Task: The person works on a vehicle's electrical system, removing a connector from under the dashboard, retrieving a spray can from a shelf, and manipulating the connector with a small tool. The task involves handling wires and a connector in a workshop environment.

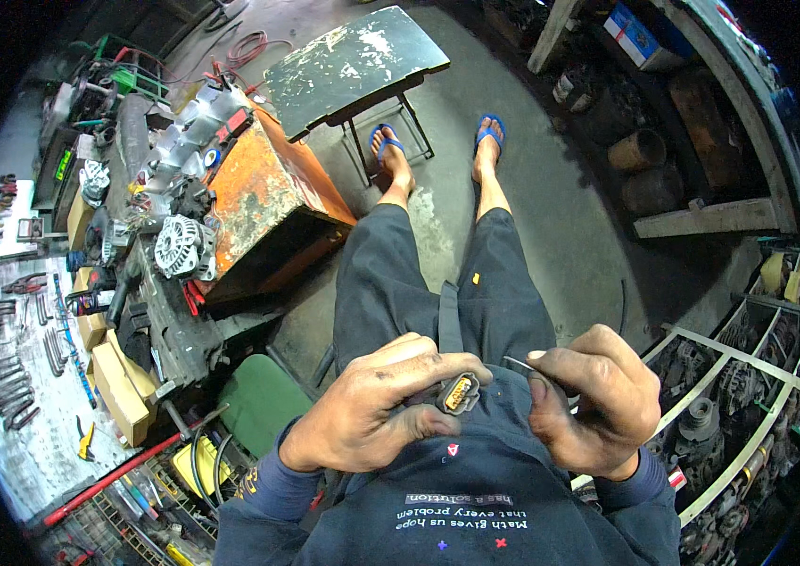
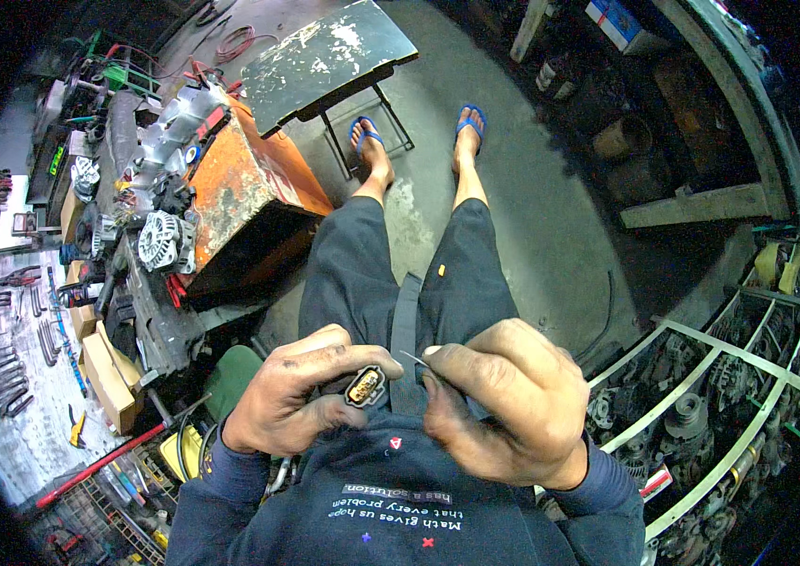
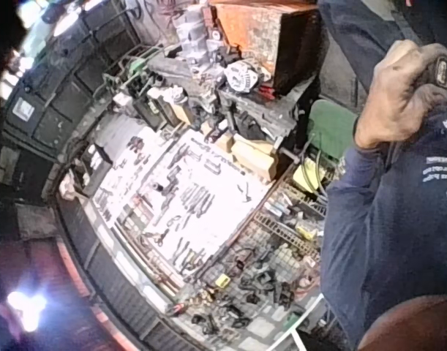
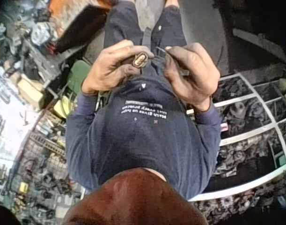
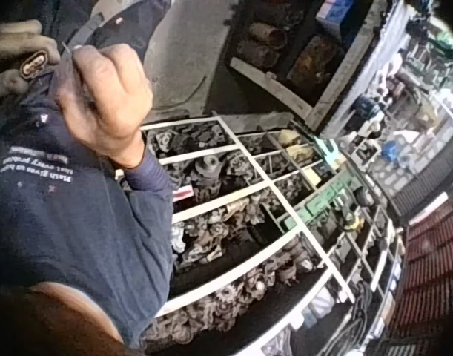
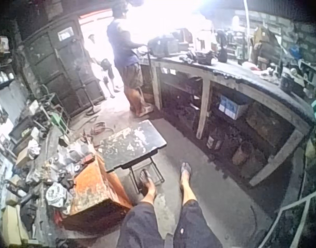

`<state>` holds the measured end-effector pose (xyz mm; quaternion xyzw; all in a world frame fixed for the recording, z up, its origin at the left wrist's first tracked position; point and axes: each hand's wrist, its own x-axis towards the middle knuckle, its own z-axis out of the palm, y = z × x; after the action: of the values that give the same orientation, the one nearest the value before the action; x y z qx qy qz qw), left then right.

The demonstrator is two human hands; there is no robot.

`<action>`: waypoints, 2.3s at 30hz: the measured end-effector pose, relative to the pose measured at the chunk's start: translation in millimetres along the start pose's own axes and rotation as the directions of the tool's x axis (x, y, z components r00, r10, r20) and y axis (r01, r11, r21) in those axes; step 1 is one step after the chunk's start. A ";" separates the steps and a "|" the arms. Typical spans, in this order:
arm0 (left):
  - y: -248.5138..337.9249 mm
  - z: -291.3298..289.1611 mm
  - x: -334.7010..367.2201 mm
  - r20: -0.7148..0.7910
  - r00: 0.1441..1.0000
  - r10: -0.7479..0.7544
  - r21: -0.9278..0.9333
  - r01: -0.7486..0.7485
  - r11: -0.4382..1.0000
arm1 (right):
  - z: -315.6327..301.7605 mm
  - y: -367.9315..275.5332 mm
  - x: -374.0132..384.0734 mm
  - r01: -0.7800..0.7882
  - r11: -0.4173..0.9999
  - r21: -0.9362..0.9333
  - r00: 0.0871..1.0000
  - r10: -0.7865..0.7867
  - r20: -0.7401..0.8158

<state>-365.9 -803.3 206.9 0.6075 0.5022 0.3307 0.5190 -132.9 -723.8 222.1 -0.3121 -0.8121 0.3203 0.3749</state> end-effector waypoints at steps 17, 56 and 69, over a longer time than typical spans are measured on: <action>3.8 -0.6 3.5 -0.014 0.997 0.072 0.119 -0.070 0.990 | 9.2 1.2 -8.2 0.143 0.987 0.071 0.979 -0.152 0.133; 11.7 0.3 4.5 -0.210 0.950 0.231 0.362 -0.144 0.921 | 12.5 -11.1 -10.3 0.010 0.996 0.085 0.992 -0.020 0.121; 10.8 6.2 7.5 -0.271 0.924 0.268 0.357 -0.162 0.920 | 6.7 -9.3 -5.5 -0.102 0.979 0.175 0.980 0.069 0.187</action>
<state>-355.2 -797.6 215.0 0.6768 0.5556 0.3908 0.2839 -138.0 -735.4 223.4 -0.2809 -0.7954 0.4365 0.3131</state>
